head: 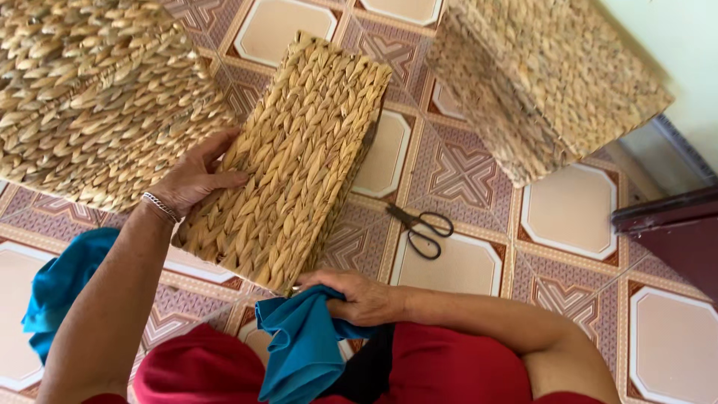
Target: The person wipes the exterior and interior surfaces of a woven basket with a blue cloth and trims loose fibers using scissors. The person repeatedly wipes different sides and edges, then uses the scissors to cut protruding strands along the rim.
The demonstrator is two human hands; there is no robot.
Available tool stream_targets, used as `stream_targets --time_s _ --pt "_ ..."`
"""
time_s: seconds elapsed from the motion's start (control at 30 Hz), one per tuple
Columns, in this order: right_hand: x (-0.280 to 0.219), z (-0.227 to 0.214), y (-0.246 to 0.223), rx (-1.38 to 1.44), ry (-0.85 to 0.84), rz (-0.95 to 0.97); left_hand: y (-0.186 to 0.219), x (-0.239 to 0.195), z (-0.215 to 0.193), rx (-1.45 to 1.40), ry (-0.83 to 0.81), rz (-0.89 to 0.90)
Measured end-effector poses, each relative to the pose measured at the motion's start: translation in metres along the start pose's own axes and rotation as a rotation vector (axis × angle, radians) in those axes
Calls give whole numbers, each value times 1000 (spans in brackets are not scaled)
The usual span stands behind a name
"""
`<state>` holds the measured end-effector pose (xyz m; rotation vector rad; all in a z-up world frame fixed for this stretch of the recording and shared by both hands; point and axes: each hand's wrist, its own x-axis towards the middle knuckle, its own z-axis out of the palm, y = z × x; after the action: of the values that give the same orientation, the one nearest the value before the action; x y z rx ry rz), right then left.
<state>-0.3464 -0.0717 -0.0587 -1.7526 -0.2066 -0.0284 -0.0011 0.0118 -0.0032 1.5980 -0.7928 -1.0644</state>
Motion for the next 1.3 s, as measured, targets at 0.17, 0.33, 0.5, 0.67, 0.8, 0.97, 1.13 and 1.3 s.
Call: stream_targets --time_s 0.17,0.33,0.5,0.67,0.8,0.97,1.13,1.3 --pt "5 -21 3 86 -84 143 -6 -12 4 375 65 48" --pt "-18 -87 4 59 -10 191 -7 -68 53 1137 422 422" --pt "-57 -153 6 506 347 252 -32 -142 125 1093 344 648" --pt "-56 -200 -5 530 857 89 -49 -141 135 1439 325 490" --pt "-48 -219 -10 312 1079 60 -48 -147 89 1385 271 558" --pt "-18 -222 -3 -199 1084 -128 -49 -174 54 1174 282 509" --pt "57 -216 6 -1048 1039 -151 -52 -173 48 967 478 472" --pt "88 -201 31 -1285 617 122 -70 -153 38 876 672 436"
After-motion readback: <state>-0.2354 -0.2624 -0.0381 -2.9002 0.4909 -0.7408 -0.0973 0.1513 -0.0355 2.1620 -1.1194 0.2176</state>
